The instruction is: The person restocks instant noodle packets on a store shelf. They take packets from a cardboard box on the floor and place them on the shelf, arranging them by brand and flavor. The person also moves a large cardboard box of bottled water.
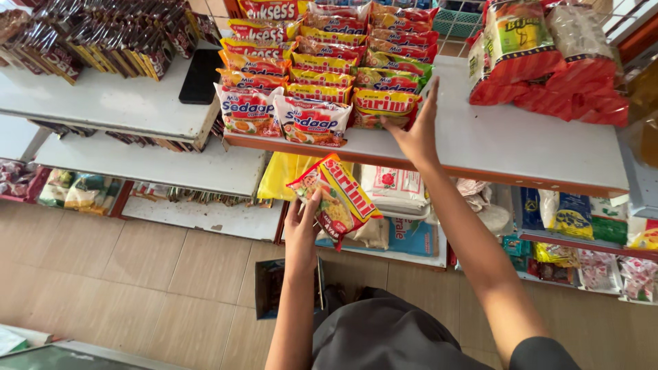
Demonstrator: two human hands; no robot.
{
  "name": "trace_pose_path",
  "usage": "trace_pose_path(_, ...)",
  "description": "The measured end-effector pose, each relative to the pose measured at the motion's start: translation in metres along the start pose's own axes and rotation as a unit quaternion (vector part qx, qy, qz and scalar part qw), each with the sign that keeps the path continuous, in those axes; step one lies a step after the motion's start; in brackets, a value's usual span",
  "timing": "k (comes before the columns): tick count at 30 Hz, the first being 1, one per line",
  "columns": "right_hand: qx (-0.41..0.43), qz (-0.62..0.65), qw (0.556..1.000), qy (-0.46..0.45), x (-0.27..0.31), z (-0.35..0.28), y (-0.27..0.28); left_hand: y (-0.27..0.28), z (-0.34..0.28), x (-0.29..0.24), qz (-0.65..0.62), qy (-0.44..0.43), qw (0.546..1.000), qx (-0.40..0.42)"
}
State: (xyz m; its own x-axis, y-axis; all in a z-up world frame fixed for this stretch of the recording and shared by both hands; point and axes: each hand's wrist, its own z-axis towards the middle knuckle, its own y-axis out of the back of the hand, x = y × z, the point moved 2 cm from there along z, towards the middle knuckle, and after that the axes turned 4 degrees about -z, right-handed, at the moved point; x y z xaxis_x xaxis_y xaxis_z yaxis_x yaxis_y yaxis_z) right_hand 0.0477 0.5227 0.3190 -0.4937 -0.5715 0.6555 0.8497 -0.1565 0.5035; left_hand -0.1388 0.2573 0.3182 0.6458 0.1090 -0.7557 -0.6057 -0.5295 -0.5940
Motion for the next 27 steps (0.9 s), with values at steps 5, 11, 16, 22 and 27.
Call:
trace_pose_path(5,-0.009,-0.018,0.999,0.027,0.038,-0.019,0.033,0.001,0.003,0.005,0.02,0.006,1.0,-0.01)
trace_pose_path(11,0.279,0.105,0.954,-0.033,0.109,-0.069,0.054,-0.014,0.005,0.013,-0.016,-0.052,0.998,0.01)
trace_pose_path(16,0.313,0.061,0.947,-0.032,0.132,-0.078,0.064,-0.026,-0.001,0.02,0.009,-0.059,0.996,0.066)
trace_pose_path(22,0.345,0.274,0.874,-0.204,0.122,-0.076,0.069,-0.027,-0.01,0.02,0.025,-0.046,0.992,0.117)
trace_pose_path(27,0.231,0.225,0.936,-0.138,0.11,-0.045,0.102,-0.027,-0.018,0.018,0.064,-0.019,0.993,0.094)
